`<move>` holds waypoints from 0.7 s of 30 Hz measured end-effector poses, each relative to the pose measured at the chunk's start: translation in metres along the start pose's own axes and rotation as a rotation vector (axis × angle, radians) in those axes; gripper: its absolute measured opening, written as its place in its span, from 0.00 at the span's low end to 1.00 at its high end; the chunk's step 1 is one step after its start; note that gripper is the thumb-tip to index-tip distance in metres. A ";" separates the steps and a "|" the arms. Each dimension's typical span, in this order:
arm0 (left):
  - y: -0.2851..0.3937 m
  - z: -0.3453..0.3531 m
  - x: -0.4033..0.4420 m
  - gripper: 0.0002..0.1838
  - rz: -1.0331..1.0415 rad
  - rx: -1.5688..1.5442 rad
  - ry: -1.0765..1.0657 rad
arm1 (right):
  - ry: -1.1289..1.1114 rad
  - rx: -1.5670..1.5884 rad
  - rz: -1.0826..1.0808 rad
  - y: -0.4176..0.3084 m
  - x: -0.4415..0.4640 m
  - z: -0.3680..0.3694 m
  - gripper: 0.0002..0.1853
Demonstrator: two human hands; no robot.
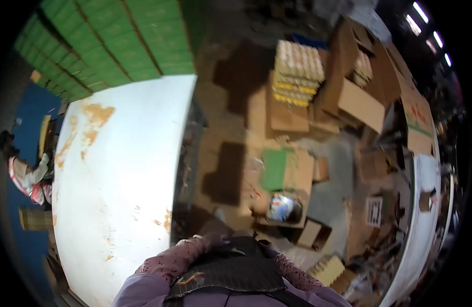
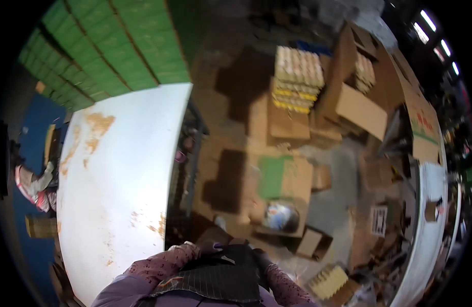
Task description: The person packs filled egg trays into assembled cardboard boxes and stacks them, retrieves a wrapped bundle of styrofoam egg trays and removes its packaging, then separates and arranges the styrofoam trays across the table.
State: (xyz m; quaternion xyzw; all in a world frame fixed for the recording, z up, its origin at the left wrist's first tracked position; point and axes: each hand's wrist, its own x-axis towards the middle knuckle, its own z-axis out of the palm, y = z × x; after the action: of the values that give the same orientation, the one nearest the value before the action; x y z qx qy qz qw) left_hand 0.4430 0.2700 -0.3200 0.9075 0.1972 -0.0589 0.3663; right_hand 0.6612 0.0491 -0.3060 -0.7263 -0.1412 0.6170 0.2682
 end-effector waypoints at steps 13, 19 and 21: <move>-0.037 -0.233 0.165 0.24 -0.273 -0.634 -0.283 | 0.245 -0.349 -0.260 -0.248 0.179 -0.047 0.25; -0.108 -0.281 0.353 0.25 -0.050 -0.424 -0.582 | 0.212 -0.269 -0.207 -0.316 0.296 -0.140 0.29; -0.105 -0.326 0.408 0.27 -0.192 -0.423 -0.616 | 0.241 -0.352 -0.155 -0.412 0.278 -0.182 0.30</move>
State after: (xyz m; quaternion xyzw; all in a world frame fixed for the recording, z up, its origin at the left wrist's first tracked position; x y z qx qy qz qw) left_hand 0.7615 0.6913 -0.2541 0.7290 0.1698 -0.3208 0.5803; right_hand 0.9452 0.4948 -0.2848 -0.8173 -0.2692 0.4691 0.1988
